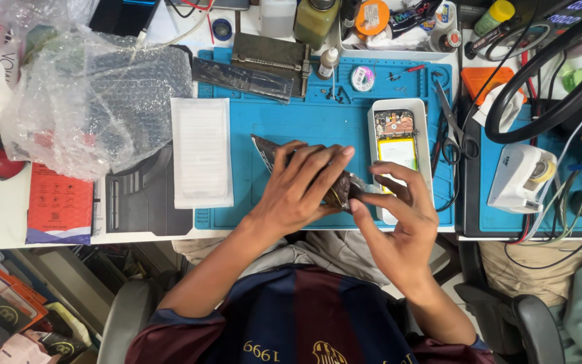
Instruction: The person unwraps a bubble-wrapped replacement battery, opens its packaging, and fits the new battery into an opened smartphone on the repair mat, pressing it into place. They then use a red hand tool and tweezers to work on the phone's internal components near the battery connector.
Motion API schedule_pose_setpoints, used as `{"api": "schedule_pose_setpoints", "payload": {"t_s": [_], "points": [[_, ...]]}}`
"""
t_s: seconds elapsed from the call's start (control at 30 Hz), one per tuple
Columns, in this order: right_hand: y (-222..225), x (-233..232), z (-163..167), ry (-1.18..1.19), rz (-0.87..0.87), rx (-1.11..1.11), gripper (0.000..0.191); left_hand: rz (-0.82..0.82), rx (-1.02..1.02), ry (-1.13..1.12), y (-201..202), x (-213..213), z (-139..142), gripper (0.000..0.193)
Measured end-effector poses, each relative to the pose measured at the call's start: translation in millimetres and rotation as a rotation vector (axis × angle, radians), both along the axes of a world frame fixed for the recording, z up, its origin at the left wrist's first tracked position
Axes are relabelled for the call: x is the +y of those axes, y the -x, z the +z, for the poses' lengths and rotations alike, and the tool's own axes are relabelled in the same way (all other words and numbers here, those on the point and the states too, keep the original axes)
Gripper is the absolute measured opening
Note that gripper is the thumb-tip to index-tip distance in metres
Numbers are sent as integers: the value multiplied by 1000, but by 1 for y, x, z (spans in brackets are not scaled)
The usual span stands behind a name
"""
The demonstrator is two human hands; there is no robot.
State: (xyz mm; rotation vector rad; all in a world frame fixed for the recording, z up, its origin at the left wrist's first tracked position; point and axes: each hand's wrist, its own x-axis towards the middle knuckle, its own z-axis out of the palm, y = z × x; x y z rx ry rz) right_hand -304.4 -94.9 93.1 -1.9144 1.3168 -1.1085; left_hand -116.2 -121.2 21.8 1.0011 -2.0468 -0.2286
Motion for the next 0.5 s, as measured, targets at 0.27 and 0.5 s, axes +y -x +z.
{"api": "schedule_pose_setpoints", "payload": {"t_s": [0.27,0.5], "points": [[4,22,-10,255,-97,-220,13,159,-7,115,0,-1,-13,101],[20,16,-33,446,-345,-376,34,179,-38,151,-7,-6,-11,100]]}}
